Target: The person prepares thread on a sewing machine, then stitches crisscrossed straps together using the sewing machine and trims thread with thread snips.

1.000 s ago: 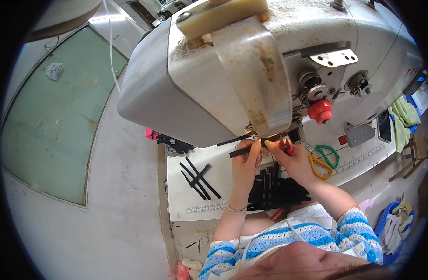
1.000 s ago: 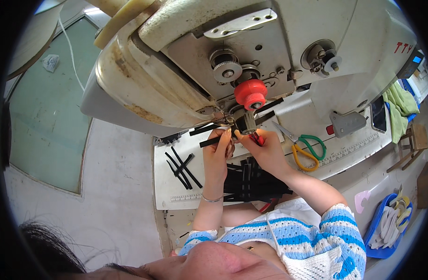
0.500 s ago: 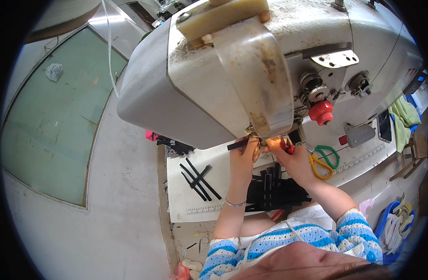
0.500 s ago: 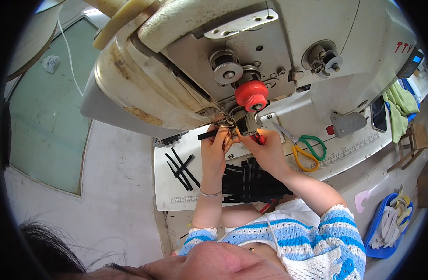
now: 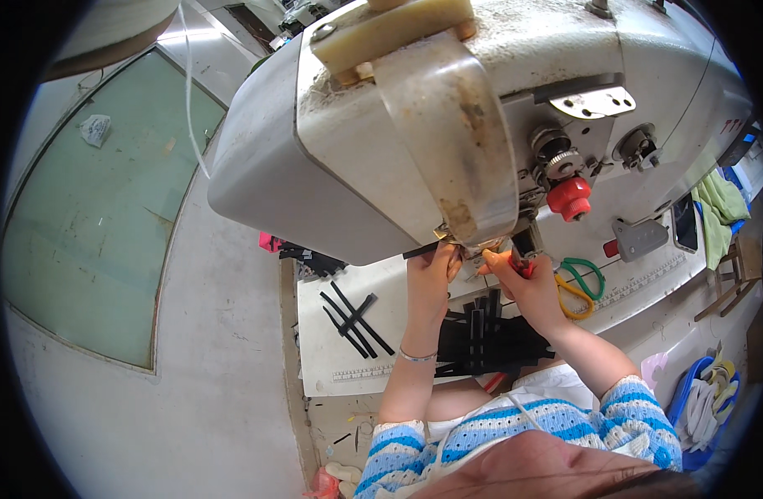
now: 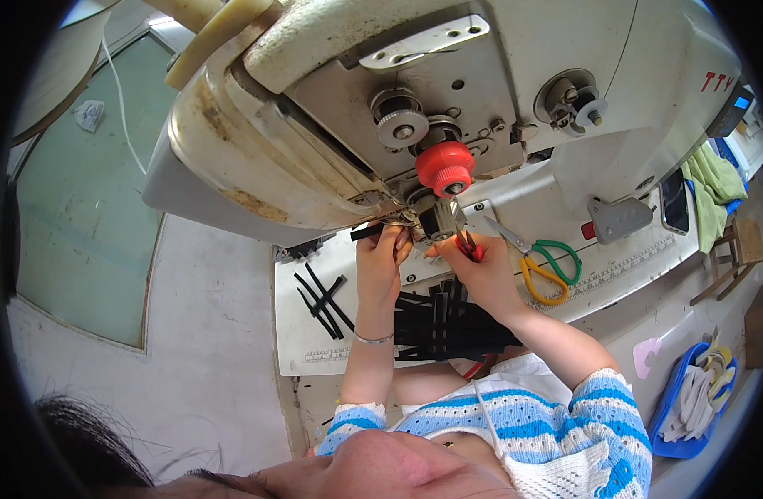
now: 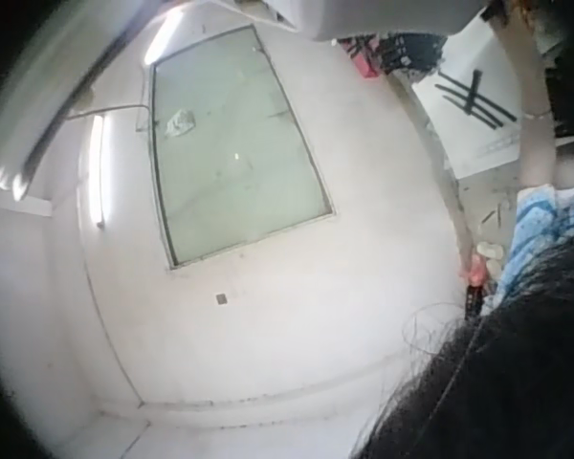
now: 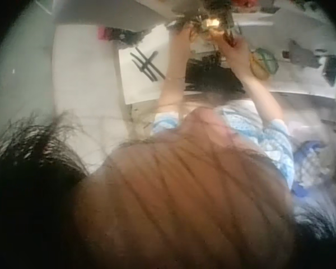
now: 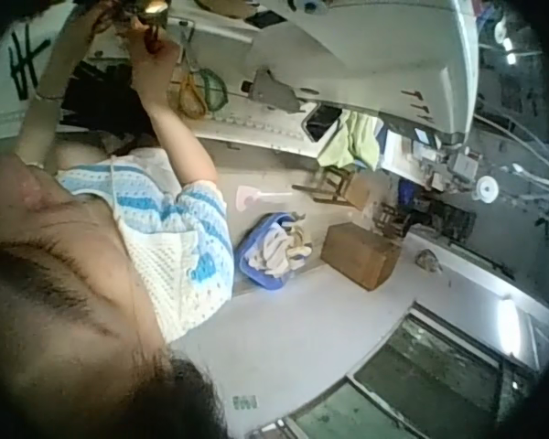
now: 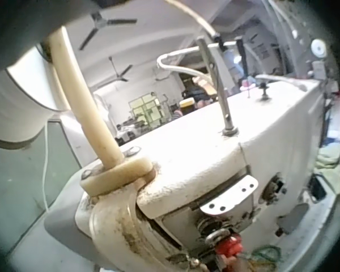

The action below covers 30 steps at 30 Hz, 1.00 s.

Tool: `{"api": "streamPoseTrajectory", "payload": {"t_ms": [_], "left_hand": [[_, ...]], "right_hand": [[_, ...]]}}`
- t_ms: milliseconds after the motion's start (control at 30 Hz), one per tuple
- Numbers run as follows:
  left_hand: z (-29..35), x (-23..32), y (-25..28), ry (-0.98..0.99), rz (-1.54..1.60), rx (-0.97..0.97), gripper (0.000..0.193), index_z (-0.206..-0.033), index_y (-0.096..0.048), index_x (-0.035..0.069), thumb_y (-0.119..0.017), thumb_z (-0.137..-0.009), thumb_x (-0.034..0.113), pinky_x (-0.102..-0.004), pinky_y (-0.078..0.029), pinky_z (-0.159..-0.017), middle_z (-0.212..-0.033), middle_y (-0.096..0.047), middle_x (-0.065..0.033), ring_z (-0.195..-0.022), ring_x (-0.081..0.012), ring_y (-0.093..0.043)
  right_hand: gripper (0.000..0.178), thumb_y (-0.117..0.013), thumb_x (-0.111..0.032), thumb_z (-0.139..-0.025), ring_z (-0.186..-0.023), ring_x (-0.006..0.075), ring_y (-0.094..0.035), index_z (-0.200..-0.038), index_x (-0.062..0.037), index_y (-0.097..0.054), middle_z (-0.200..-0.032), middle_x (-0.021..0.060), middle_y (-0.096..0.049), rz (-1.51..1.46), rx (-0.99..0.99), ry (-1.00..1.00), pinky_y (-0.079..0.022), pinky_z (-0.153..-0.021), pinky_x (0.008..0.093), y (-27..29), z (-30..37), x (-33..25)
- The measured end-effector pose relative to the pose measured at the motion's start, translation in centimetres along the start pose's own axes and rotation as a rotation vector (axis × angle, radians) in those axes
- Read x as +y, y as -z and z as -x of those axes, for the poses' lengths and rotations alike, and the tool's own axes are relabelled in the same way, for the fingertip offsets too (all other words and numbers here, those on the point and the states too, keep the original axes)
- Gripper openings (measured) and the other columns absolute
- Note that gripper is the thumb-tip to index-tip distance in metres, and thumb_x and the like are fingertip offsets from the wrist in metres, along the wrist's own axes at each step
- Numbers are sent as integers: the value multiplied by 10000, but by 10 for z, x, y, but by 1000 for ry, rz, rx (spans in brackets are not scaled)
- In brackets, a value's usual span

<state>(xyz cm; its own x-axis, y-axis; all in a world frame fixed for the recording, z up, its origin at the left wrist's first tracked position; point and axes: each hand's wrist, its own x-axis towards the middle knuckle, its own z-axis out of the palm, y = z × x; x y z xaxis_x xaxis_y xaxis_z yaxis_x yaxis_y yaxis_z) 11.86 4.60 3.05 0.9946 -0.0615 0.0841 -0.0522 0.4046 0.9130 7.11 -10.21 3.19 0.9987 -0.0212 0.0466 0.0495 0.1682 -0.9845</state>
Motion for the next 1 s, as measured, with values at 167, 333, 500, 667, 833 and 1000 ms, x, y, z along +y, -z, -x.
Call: {"api": "streamPoseTrajectory", "payload": {"t_ms": [167, 333, 500, 667, 833, 1000], "left_hand": [[-10, 11, 24, 103, -142, 155, 168, -963, -559, 17, -494, -916, 165, -222, -389, -528, -819, -555, -28, -644, -104, -492], [-50, 47, 81, -397, -350, 317, 374, -1206, -451, 50, -551, -881, 205, -339, -466, -819, -1146, -518, -76, -1006, -166, -529], [-102, 25, 79, -482, -952, -35, 314, -1130, -496, 31, -569, -866, 184, -332, -473, -745, -1040, -556, -74, -922, -172, -553], [-90, 17, 69, 76, 62, -293, 257, -1054, -542, 12, -587, -851, 162, -325, -481, -670, -933, -593, -72, -838, -177, -576], [0, 50, 11, 105, -436, -98, 184, -910, -565, -8, -666, -785, 82, -201, -383, -445, -764, -592, -48, -605, -108, -553], [7, 45, 4, 160, -136, 44, 173, -889, -564, -4, -662, -799, 106, -196, -363, -454, -707, -540, -16, -582, -88, -509]], "right_hand": [[243, -570, -214, -883, -469, 6, -277, -809, -19, -694, -479, -101, -335, 38, 30, 13, -199, -437, 221, 10, 4, 4], [273, -568, -251, -896, -463, 5, -266, -808, -24, -693, -474, -100, -333, 40, 63, -11, -187, -436, 225, 22, 9, 6], [278, -555, -251, -904, -471, 6, -294, -826, -21, -690, -485, -94, -367, 48, 8, 55, -200, -439, 212, 14, 14, 7], [319, -556, -304, -905, -478, 10, -311, -830, -25, -692, -493, -85, -392, -13, -59, -12, -207, -440, 212, 4, 14, 6], [343, -531, -321, -917, -496, 17, -354, -882, -21, -692, -507, -70, -422, 43, -129, -93, -253, -457, 207, 10, 6, 1], [283, -539, -248, -913, -566, 30, -469, -893, -7, -685, -572, -14, -562, 19, -197, -86, -359, -528, 209, 3, 8, -17]]}}
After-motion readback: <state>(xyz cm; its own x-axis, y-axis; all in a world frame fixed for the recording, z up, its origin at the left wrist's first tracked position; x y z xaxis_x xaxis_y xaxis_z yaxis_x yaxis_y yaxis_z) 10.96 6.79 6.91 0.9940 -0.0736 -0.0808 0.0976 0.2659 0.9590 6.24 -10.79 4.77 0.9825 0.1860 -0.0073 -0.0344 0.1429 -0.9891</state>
